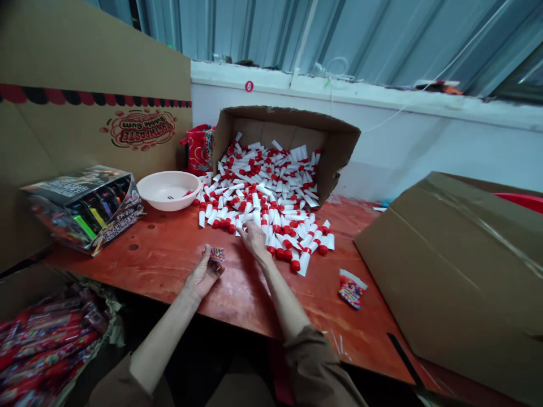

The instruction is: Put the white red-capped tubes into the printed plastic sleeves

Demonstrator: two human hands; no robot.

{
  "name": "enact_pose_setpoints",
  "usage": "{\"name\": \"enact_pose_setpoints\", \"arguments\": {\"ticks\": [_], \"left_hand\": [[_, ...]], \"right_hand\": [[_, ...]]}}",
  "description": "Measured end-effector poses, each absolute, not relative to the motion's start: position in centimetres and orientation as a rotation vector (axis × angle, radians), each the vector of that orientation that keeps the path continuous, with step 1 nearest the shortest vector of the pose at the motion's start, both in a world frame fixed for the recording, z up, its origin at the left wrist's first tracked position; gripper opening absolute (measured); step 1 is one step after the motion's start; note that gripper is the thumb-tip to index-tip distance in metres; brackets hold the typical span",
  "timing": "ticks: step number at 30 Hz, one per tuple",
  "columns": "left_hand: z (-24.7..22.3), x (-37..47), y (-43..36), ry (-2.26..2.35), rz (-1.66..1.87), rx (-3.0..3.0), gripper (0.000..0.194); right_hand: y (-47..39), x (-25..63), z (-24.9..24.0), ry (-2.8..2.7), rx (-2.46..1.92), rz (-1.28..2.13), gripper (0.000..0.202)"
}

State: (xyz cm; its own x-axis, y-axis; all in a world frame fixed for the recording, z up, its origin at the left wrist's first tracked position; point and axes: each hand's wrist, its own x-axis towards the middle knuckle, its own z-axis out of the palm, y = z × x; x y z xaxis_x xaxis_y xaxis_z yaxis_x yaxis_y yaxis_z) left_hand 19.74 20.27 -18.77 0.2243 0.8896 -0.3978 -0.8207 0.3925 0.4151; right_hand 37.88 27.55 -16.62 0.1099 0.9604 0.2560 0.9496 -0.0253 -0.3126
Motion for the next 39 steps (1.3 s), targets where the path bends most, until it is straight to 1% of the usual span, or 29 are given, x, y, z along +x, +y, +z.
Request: {"name": "enact_pose_setpoints", "arguments": {"ticks": [3,5,11,16,19,24,26,30,32,34,37,39], "left_hand": [[-19.0,19.5,20.9,0.644,1.151,0.061,0.033],[-19.1,19.1,21.4,0.634,1.147,0.052,0.03],[-18.9,17.7,22.2,0.609,1.141,0.004,0.027],[-18.6,17.0,21.7,0.592,1.114,0.036,0.026],[-18.5,16.6,21.4,0.556,1.092,0.025,0.027],[-18.1,15.9,21.3,0.494,1.059,0.034,0.029],[-18.0,15.7,21.3,0.478,1.069,0.055,0.027],[-18.2,15.4,21.3,0.478,1.112,0.138,0.021],[-18.4,15.4,21.2,0.479,1.133,0.186,0.019],[-18.6,15.6,21.1,0.479,1.151,0.226,0.02],[-18.8,16.1,20.9,0.48,1.168,0.272,0.023],[-18.8,16.3,20.8,0.48,1.176,0.285,0.024]], "right_hand": [[30.7,37.6,-18.1,-1.898,-2.067,-0.011,0.041],[31.4,37.7,-19.0,-1.93,-2.099,-0.04,0.043],[30.4,39.6,-19.8,-2.026,-2.091,-0.116,0.033],[29.8,38.5,-18.9,-2.116,-1.915,-0.178,0.032],[30.0,37.0,-18.7,-2.179,-1.812,-0.153,0.027],[29.7,35.9,-18.5,-2.161,-1.746,-0.067,0.023],[28.6,36.0,-18.0,-2.152,-1.712,-0.009,0.025],[24.0,36.1,-16.1,-2.074,-1.589,0.148,0.036],[20.8,35.7,-14.9,-1.934,-1.436,0.281,0.034],[17.8,35.2,-14.0,-1.857,-1.338,0.344,0.029],[14.9,34.4,-13.6,-1.851,-1.311,0.331,0.023],[14.0,34.3,-13.9,-1.857,-1.327,0.255,0.021]]}}
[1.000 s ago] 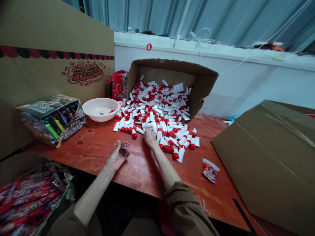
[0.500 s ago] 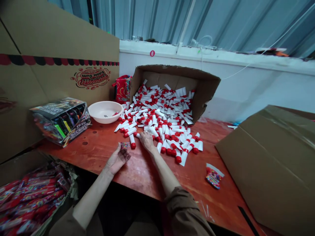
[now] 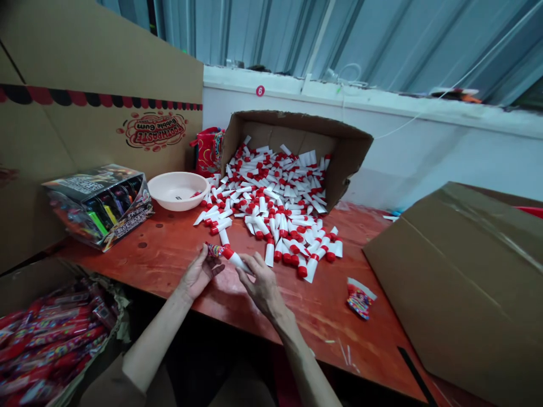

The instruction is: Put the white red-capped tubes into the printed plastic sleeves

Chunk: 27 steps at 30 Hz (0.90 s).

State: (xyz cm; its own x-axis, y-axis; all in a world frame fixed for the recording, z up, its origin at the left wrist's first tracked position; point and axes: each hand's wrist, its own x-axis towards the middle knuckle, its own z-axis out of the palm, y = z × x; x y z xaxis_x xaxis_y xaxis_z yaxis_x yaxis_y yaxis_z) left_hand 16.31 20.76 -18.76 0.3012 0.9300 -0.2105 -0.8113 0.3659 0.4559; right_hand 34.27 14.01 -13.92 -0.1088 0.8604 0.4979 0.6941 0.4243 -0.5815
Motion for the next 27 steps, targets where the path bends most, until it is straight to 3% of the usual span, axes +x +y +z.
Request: {"name": "enact_pose_setpoints", "arguments": {"ticks": [9,27], "left_hand": [[-18.5,16.8,20.2,0.494,1.204,0.334,0.027],[-17.1,17.9,18.9,0.488,1.14,0.577,0.04]], "right_hand": [[13.3,34.6,-14.9,-1.947,-1.393,-0.015,0.021],[13.5,33.7,-16.0,-1.934,-1.369,-0.037,0.026]]}}
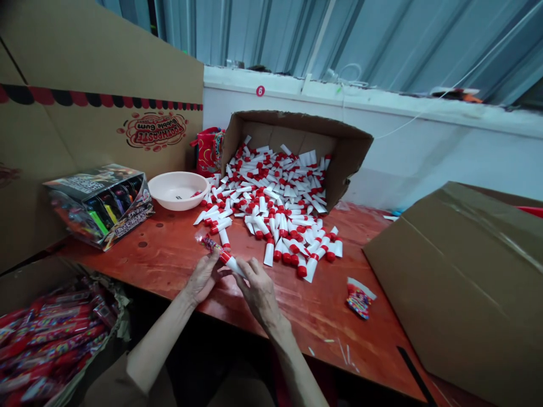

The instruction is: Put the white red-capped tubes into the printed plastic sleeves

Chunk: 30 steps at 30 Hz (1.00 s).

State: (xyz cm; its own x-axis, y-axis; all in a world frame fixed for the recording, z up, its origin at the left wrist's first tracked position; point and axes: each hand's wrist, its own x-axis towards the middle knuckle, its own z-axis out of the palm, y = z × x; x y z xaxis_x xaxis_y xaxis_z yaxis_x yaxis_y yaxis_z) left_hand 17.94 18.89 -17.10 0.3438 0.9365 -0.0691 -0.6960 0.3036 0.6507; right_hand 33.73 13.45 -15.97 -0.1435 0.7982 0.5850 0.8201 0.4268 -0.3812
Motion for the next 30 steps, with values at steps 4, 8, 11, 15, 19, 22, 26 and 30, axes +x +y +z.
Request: {"name": "enact_pose_setpoints", "arguments": {"ticks": [4,8,11,15,19,22,26,30], "left_hand": [[-17.4,17.9,19.0,0.48,1.144,0.563,0.042],[-17.5,18.1,19.1,0.47,1.14,0.514,0.043],[-17.4,18.2,19.1,0.471,1.136,0.511,0.045],[-17.3,18.5,18.7,0.495,1.139,0.613,0.04],[-17.7,19.2,17.6,0.544,1.081,0.679,0.038],[-17.9,19.4,17.1,0.579,1.058,0.66,0.04],[-17.3,18.5,17.6,0.583,1.217,0.55,0.043],[-16.3,17.5,18.1,0.488,1.257,0.445,0.039]], "right_hand": [[13.4,33.9,-16.1,-1.989,-1.371,-0.056,0.026],[13.7,34.0,-16.2,-1.991,-1.387,-0.102,0.027],[13.9,34.0,-16.4,-1.98,-1.388,-0.103,0.028],[13.6,33.6,-16.2,-1.878,-1.363,0.045,0.026],[13.6,32.5,-16.0,-1.641,-1.358,0.444,0.025],[14.0,31.4,-16.3,-1.41,-1.33,0.776,0.033],[13.9,30.4,-17.1,-1.229,-1.252,0.978,0.034],[12.5,30.7,-17.6,-1.283,-1.088,1.145,0.036]]}}
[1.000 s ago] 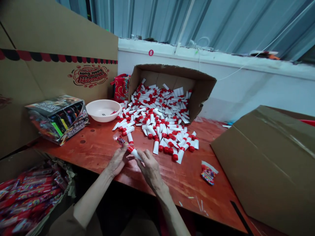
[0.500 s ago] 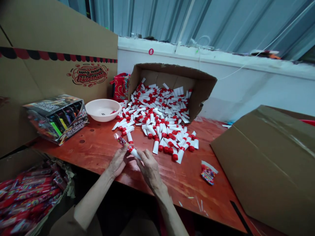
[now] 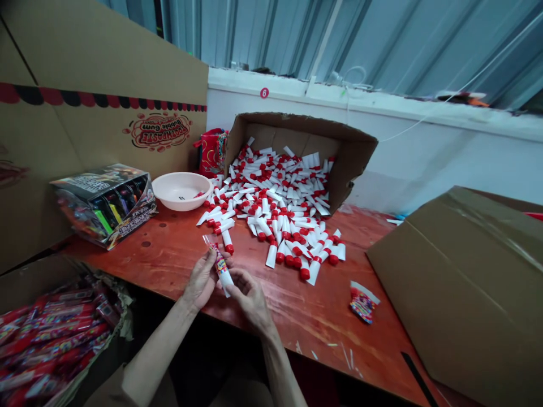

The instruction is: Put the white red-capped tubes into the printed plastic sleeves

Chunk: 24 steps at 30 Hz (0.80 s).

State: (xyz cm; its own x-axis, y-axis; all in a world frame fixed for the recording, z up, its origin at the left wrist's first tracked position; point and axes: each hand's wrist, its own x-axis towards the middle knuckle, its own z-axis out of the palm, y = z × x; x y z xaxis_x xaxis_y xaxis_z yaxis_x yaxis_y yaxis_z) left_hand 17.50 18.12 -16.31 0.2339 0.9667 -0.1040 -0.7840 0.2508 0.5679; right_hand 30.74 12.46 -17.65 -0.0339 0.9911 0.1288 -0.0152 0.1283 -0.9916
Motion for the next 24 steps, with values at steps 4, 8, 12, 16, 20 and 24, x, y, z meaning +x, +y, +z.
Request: {"name": "enact_pose_setpoints", "arguments": {"ticks": [4,8,12,16,20,24], "left_hand": [[-16.4,17.5,17.3,0.425,1.21,0.431,0.042],[-17.1,17.9,16.1,0.412,1.232,0.386,0.045],[-17.0,17.8,15.6,0.443,1.268,0.364,0.039],[-16.1,17.9,14.7,0.437,1.243,0.464,0.035],[-15.9,18.0,13.7,0.417,1.212,0.492,0.031],[-15.9,17.8,13.3,0.42,1.211,0.485,0.032]], "right_hand": [[11.3,31.4,-18.6,-1.311,-0.97,1.101,0.044],[11.5,31.0,-19.2,-1.329,-0.979,0.944,0.045],[11.9,30.0,-19.3,-1.391,-1.059,0.833,0.035],[12.0,29.3,-19.4,-1.373,-1.122,0.681,0.02],[12.1,29.0,-19.0,-1.368,-1.156,0.613,0.021],[12.1,29.1,-18.7,-1.404,-1.175,0.608,0.024]]}}
